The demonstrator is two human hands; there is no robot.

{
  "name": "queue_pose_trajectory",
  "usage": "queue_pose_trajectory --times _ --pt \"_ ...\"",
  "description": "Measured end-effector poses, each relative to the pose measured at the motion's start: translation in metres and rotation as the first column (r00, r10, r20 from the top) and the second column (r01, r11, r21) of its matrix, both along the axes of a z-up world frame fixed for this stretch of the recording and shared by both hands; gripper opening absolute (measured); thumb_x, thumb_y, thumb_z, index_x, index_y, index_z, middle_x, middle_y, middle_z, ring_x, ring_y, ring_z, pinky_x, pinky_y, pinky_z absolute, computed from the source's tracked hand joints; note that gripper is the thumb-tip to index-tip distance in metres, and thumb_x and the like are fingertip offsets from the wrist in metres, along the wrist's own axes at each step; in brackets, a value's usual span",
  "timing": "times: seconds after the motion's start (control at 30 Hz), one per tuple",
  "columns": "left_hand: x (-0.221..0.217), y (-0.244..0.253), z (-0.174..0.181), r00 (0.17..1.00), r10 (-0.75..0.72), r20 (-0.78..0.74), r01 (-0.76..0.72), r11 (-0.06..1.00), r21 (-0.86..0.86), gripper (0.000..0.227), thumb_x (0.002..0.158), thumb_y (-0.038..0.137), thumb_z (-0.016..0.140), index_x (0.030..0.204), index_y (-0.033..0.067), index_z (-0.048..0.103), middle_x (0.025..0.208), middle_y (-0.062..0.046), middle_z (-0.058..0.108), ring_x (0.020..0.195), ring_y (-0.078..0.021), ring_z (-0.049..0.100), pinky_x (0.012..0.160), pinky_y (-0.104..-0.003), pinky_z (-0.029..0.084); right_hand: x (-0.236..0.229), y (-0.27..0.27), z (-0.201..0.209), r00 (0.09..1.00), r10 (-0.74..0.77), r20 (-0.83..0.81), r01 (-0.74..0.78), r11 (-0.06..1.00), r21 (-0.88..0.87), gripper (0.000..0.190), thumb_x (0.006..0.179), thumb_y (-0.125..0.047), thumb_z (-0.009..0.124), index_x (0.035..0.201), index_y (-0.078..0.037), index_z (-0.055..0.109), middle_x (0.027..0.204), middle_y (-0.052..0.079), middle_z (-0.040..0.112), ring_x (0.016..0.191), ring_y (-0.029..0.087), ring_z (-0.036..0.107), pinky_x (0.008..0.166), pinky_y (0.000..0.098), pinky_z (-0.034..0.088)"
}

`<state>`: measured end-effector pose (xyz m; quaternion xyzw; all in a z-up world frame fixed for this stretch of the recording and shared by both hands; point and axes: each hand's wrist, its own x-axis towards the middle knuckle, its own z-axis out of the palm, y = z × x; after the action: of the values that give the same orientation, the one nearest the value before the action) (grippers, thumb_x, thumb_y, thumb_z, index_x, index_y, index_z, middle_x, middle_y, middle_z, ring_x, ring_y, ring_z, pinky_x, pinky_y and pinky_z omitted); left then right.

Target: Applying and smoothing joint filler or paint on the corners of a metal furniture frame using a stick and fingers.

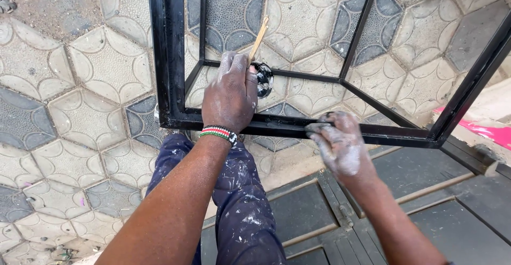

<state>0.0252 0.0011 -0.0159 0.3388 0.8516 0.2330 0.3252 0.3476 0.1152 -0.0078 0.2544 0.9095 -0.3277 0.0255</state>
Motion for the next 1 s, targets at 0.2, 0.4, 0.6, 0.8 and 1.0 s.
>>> queue_pose_trajectory --times 0.2,0.4,0.6,0.8,1.0 --pt "-0.001 0.000 -0.001 1.000 0.014 0.000 -0.014 0.999 0.032 0.034 0.123 0.028 0.051 0.146 0.0098 0.068 0.137 -0.026 0.071 0.113 -0.0626 0.079 0.092 -0.077 0.068 -0.059 -0.083 -0.062 0.939 0.054 -0.341 -0.066 0.998 -0.023 0.012 0.108 -0.019 0.084 0.118 -0.015 0.088 0.128 0.015 0.082 0.133 0.043 0.077 0.122 0.0662 0.055" --pt "0.002 -0.002 0.000 0.999 -0.004 -0.035 0.004 1.000 0.013 0.031 0.123 0.028 0.051 0.141 0.0110 0.069 0.137 -0.024 0.071 0.115 -0.0618 0.078 0.094 -0.077 0.067 -0.085 -0.028 -0.022 0.870 0.231 -0.436 -0.188 0.972 0.140 0.012 0.110 -0.013 0.079 0.104 -0.006 0.087 0.102 0.014 0.081 0.105 0.042 0.077 0.102 0.0622 0.065" --pt "0.003 -0.002 -0.006 0.999 -0.005 -0.037 0.005 1.000 0.011 0.032 0.124 0.025 0.050 0.142 0.0091 0.071 0.138 -0.024 0.073 0.118 -0.0604 0.078 0.094 -0.074 0.068 -0.021 -0.010 -0.020 0.919 0.132 -0.371 -0.085 0.986 0.141 0.017 0.109 -0.018 0.074 0.103 -0.014 0.090 0.109 0.015 0.081 0.104 0.044 0.077 0.095 0.0620 0.066" --pt "0.003 -0.004 -0.011 0.998 -0.024 -0.065 0.024 1.000 0.009 0.032 0.124 0.026 0.052 0.144 0.0098 0.072 0.137 -0.024 0.073 0.122 -0.0574 0.078 0.094 -0.071 0.068 0.045 0.018 -0.034 0.973 0.105 -0.205 -0.067 0.980 0.186 0.009 0.107 -0.019 0.085 0.106 -0.013 0.092 0.111 0.015 0.080 0.110 0.044 0.078 0.105 0.0579 0.063" --pt "0.005 -0.005 -0.016 0.994 -0.043 -0.098 0.041 0.999 -0.020 0.033 0.124 0.028 0.054 0.145 0.0093 0.072 0.138 -0.024 0.074 0.123 -0.0562 0.079 0.094 -0.071 0.068 0.061 0.037 0.006 0.990 -0.134 -0.043 0.135 0.991 0.022 0.016 0.109 -0.019 0.088 0.118 -0.006 0.089 0.118 0.018 0.080 0.125 0.048 0.078 0.110 0.0593 0.064"
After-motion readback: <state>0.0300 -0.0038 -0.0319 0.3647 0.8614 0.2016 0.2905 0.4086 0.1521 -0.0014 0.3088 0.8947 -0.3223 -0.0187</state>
